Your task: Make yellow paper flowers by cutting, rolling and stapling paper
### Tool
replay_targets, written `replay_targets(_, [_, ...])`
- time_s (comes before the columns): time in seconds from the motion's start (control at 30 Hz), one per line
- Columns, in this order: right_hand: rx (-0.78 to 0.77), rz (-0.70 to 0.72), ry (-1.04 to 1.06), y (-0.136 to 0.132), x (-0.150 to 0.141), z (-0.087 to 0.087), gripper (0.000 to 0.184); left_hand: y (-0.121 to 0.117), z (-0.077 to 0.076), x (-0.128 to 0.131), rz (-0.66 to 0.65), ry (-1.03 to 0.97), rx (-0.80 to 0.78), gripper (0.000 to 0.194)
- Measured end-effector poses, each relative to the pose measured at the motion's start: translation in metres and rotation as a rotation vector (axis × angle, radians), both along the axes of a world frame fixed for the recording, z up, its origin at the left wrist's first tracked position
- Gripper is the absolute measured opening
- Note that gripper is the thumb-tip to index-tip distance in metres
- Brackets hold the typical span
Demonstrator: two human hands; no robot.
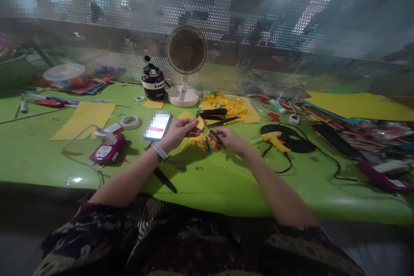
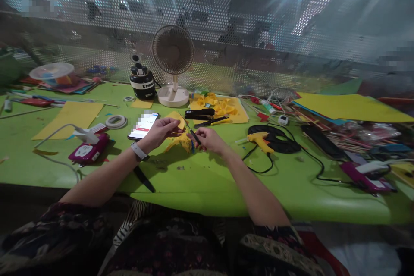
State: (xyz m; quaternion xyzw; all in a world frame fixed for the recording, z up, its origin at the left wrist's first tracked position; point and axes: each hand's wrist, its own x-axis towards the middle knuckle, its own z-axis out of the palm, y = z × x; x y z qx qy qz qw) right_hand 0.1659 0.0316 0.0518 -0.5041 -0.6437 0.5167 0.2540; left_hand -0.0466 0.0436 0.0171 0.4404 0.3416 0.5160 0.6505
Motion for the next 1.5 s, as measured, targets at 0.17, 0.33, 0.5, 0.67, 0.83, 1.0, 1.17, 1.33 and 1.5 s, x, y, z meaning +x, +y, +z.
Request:
replay_targets(0.17, [0.003,0.008,0.001,-0.001,-0.001,0.001,0.050,0.000,-0.001,-0.001,0.011,-0.005,-0.003,0.034])
replay_targets(0.33, [0.002,-0.016,-0.013,0.000,-0.002,-0.001,0.050,0.001,-0.002,-0.002,0.016,0.002,-0.015,0.031])
replay_targets(0.5, [0.072,-0.084,0.024,0.007,0.005,-0.003,0.054,0.004,-0.002,-0.004,0.037,0.002,-0.037,0.027])
replay_targets(0.67, [0.151,-0.143,-0.139,0.020,0.024,-0.003,0.049,0.008,-0.003,-0.008,0.060,-0.042,-0.096,0.026])
replay_targets(0.83, [0.277,-0.121,-0.689,0.031,0.046,-0.003,0.035,0.009,-0.003,-0.009,0.061,-0.093,-0.191,0.028])
replay_targets(1.0, [0.274,-0.126,-0.912,0.039,0.059,-0.002,0.037,0.009,0.000,-0.007,0.025,-0.161,-0.208,0.016])
replay_targets(1.17, [0.202,-0.112,-0.985,0.041,0.059,-0.003,0.036,0.009,-0.001,-0.009,-0.048,-0.162,-0.177,0.031])
replay_targets(1.33, [0.302,-0.185,-1.066,0.042,0.059,-0.011,0.037,0.010,-0.005,-0.012,-0.135,-0.104,-0.131,0.059])
replay_targets(1.5, [0.323,-0.179,-1.116,0.048,0.063,-0.016,0.038,0.010,-0.002,-0.011,-0.141,-0.083,-0.147,0.041])
